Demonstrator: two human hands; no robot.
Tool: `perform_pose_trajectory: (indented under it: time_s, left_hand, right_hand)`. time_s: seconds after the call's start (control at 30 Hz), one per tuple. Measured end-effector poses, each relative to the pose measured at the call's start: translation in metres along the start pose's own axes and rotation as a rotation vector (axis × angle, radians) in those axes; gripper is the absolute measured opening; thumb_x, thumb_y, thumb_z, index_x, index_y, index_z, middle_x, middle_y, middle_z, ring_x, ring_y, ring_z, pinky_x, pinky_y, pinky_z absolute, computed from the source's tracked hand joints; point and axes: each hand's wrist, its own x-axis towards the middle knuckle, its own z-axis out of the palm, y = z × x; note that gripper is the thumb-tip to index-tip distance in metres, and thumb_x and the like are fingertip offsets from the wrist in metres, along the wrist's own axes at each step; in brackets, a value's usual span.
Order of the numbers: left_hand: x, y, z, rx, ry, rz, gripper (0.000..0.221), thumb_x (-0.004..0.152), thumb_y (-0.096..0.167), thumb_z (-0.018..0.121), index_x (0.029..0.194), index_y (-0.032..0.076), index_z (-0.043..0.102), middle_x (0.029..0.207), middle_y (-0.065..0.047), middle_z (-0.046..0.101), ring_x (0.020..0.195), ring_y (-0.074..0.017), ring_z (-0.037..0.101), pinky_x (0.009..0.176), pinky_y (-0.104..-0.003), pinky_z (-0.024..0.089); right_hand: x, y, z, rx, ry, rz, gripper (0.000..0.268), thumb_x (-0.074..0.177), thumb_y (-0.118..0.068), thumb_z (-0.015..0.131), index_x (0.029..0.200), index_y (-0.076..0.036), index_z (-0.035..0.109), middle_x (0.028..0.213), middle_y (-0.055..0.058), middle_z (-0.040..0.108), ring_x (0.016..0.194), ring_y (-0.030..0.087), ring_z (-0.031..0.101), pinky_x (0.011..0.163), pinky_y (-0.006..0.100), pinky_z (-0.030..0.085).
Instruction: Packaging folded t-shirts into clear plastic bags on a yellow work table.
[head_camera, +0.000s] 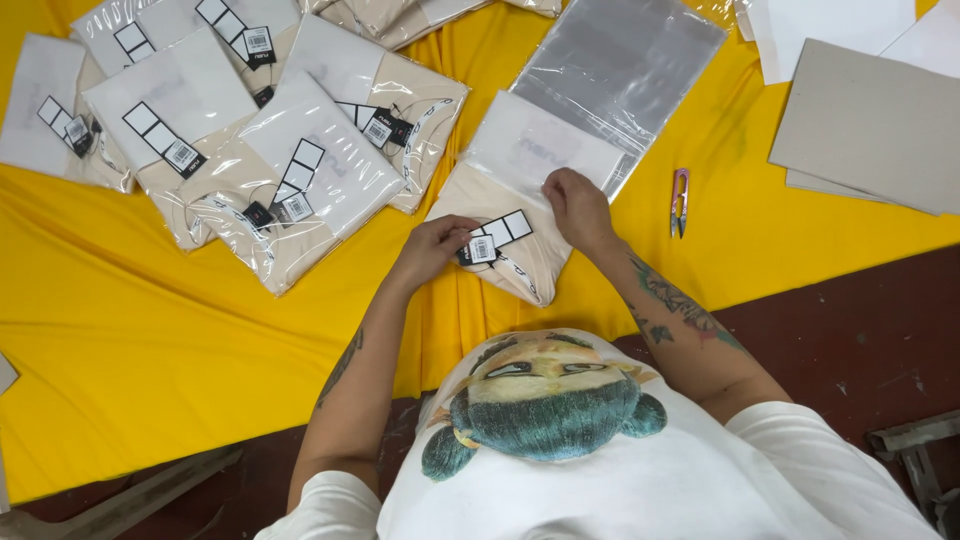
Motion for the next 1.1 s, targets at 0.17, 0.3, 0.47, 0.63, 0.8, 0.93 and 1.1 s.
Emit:
perform_pose_trajectory:
  time_s: [0.17, 0.3, 0.47, 0.63, 0.8, 0.93, 1.1]
  left_hand:
    - [0.056, -0.017, 0.034, -0.008, 0.169, -0.033, 0.028, 0.097, 0.020, 0.069, 0.123, 0.023, 0.074, 0.100, -0.004, 0.079, 0.092, -0.0155, 0.074, 0.078, -0.030, 0.062]
    - [0.054, 0.007, 0.052, -0.224, 0.236, -0.017, 0.049, 0.100, 0.012, 0.067, 0.146, 0.003, 0.053, 0.139, -0.027, 0.060, 0.121, -0.0334, 0.066, 0.095, -0.035, 0.062]
    - [-0.006, 0.006, 0.046, 0.181, 0.614, 0.249, 0.034, 0.099, 0.006, 0.066, 0.132, 0.003, 0.061, 0.129, -0.021, 0.052, 0.124, -0.0426, 0.055, 0.096, -0.049, 0.059]
    - [-0.069, -0.033, 0.077, -0.591, 0.502, -0.244, 0.054, 0.102, 0.016, 0.061, 0.144, 0.000, 0.032, 0.127, -0.018, 0.044, 0.111, -0.0250, 0.058, 0.098, -0.041, 0.052]
    - [-0.054, -0.012, 0.080, -1.001, 0.305, -0.284, 0.075, 0.104, 0.014, 0.058, 0.162, 0.002, 0.012, 0.135, -0.026, 0.046, 0.126, -0.0374, 0.057, 0.111, -0.052, 0.049]
    - [-0.037, 0.002, 0.083, -1.121, 0.133, -0.292, 0.075, 0.105, 0.021, 0.059, 0.162, 0.012, 0.012, 0.130, -0.026, 0.052, 0.118, -0.0418, 0.064, 0.100, -0.058, 0.056]
    - [-0.010, -0.001, 0.094, -1.151, 0.063, -0.305, 0.056, 0.110, 0.019, 0.048, 0.157, 0.014, 0.018, 0.134, -0.032, 0.055, 0.115, -0.0466, 0.067, 0.095, -0.061, 0.058]
  right_hand:
    - [-0.001, -0.019, -0.020, -0.044, 0.054, -0.025, 0.013, 0.106, -0.028, 0.058, 0.110, -0.016, 0.061, 0.095, 0.010, 0.064, 0.096, 0.035, 0.067, 0.085, 0.047, 0.054]
    - [-0.015, 0.000, 0.004, -0.134, 0.102, -0.144, 0.013, 0.105, -0.029, 0.057, 0.108, -0.016, 0.060, 0.088, 0.008, 0.062, 0.090, 0.035, 0.067, 0.083, 0.048, 0.053]
    - [-0.043, -0.028, 0.005, -0.270, 0.161, -0.421, 0.072, 0.088, -0.066, 0.066, 0.139, -0.015, 0.058, 0.109, 0.014, 0.065, 0.106, 0.032, 0.065, 0.101, 0.052, 0.048]
    - [-0.031, -0.017, 0.035, -0.340, 0.145, -0.349, 0.026, 0.102, -0.031, 0.064, 0.124, -0.018, 0.066, 0.095, 0.008, 0.068, 0.094, 0.027, 0.071, 0.092, 0.044, 0.054]
    - [-0.004, -0.033, 0.014, -0.369, 0.278, -0.506, 0.017, 0.102, -0.025, 0.059, 0.091, -0.017, 0.070, 0.065, 0.004, 0.063, 0.063, 0.026, 0.070, 0.060, 0.039, 0.055]
    - [0.014, -0.025, 0.012, -0.421, 0.333, -0.522, 0.017, 0.104, -0.025, 0.054, 0.090, -0.022, 0.064, 0.068, 0.000, 0.058, 0.065, 0.021, 0.065, 0.064, 0.035, 0.053]
    - [0.021, -0.021, 0.000, -0.462, 0.343, -0.458, 0.019, 0.107, -0.023, 0.044, 0.093, -0.018, 0.055, 0.075, 0.002, 0.056, 0.073, 0.023, 0.065, 0.065, 0.035, 0.053]
